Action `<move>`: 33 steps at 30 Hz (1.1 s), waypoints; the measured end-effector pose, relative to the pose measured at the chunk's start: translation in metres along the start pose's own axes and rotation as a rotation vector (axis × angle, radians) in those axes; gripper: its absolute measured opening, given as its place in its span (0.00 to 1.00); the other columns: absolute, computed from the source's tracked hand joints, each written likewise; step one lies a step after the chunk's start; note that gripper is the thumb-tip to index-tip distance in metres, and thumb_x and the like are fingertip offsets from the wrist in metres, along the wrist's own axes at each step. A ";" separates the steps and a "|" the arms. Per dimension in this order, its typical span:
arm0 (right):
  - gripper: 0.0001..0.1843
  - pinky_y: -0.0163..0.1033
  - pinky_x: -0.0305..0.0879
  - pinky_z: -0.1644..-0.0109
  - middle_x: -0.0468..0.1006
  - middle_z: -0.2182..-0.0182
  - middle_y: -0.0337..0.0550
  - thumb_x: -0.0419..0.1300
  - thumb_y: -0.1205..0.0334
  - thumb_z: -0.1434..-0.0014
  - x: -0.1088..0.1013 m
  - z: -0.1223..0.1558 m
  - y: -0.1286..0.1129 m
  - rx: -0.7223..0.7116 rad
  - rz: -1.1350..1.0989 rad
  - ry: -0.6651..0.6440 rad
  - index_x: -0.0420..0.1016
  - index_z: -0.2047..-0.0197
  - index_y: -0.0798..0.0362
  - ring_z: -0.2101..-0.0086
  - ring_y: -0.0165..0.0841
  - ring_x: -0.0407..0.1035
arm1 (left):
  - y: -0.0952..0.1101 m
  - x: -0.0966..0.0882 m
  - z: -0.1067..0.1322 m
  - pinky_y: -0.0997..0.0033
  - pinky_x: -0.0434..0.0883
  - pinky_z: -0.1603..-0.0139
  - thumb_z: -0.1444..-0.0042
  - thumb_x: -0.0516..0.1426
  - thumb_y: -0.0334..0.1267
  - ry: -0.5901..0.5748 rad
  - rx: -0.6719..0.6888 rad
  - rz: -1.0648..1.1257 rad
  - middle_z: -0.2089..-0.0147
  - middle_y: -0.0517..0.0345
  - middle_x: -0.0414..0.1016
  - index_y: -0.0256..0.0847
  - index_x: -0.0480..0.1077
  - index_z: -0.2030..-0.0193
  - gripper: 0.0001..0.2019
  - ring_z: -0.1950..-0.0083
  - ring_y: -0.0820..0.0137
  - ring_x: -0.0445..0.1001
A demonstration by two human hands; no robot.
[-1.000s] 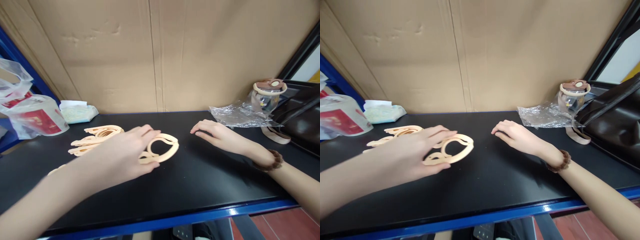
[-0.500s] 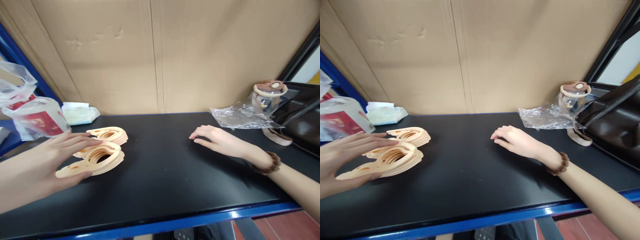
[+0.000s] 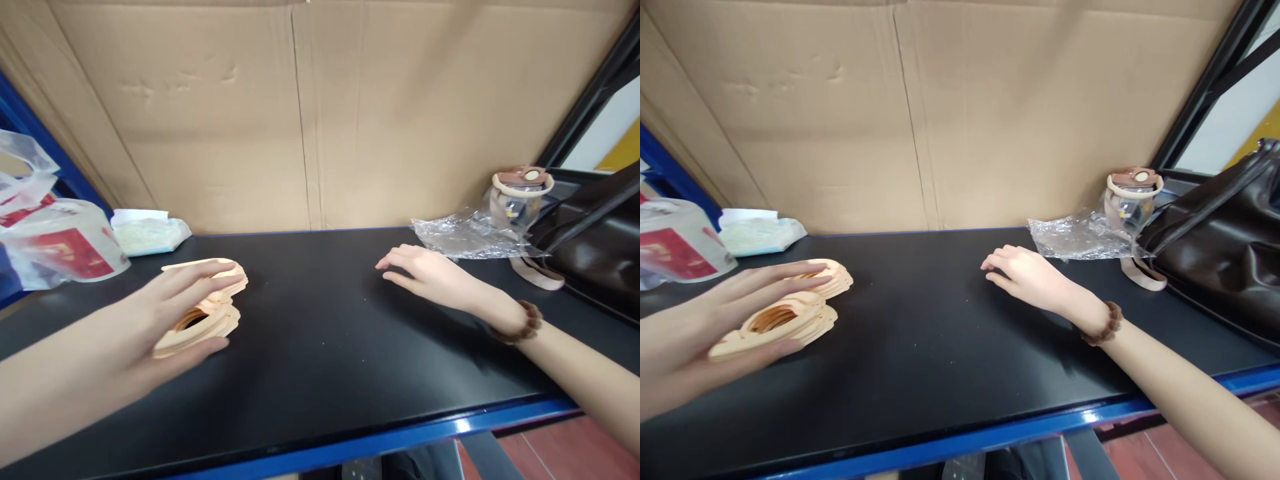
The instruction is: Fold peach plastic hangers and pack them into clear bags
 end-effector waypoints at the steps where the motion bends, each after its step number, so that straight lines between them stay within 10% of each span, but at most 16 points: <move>1: 0.13 0.45 0.66 0.51 0.76 0.58 0.47 0.51 0.60 0.35 0.000 0.001 0.005 0.021 0.060 0.009 0.73 0.53 0.54 0.57 0.40 0.70 | 0.009 0.004 -0.004 0.62 0.71 0.46 0.41 0.46 0.60 -0.044 0.077 -0.006 0.39 0.65 0.69 0.56 0.65 0.41 0.25 0.44 0.64 0.71; 9: 0.27 0.50 0.65 0.53 0.74 0.54 0.66 0.55 0.54 0.39 -0.012 0.024 0.067 0.460 0.507 -0.062 0.67 0.44 0.68 0.54 0.53 0.70 | 0.083 0.071 -0.051 0.54 0.63 0.38 0.34 0.47 0.46 -0.262 0.320 -0.031 0.35 0.44 0.62 0.35 0.61 0.37 0.24 0.35 0.54 0.61; 19: 0.14 0.45 0.63 0.62 0.81 0.65 0.57 0.54 0.67 0.44 -0.009 0.020 0.068 0.472 0.512 -0.138 0.76 0.57 0.59 0.64 0.49 0.75 | 0.072 0.104 -0.066 0.54 0.57 0.35 0.33 0.42 0.51 -0.307 0.249 0.245 0.33 0.46 0.58 0.39 0.57 0.35 0.26 0.32 0.59 0.56; 27: 0.20 0.45 0.59 0.58 0.79 0.67 0.55 0.43 0.63 0.34 -0.023 0.008 0.010 0.278 0.531 0.247 0.75 0.61 0.58 0.65 0.44 0.72 | 0.079 0.097 -0.064 0.54 0.55 0.34 0.34 0.41 0.53 -0.279 0.136 0.411 0.29 0.46 0.49 0.39 0.44 0.31 0.30 0.30 0.61 0.51; 33: 0.20 0.43 0.67 0.52 0.78 0.55 0.49 0.50 0.54 0.33 -0.018 0.007 -0.059 -0.284 -0.010 0.197 0.70 0.44 0.55 0.56 0.39 0.72 | 0.080 0.091 -0.068 0.57 0.51 0.31 0.32 0.40 0.48 0.006 0.023 0.563 0.29 0.50 0.49 0.41 0.44 0.31 0.26 0.29 0.66 0.47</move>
Point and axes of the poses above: each hand's wrist, its own z-axis away from the middle knuckle, its own x-axis out of the palm, y = z × x, the point moved 1 cm from there along -z, towards the middle knuckle
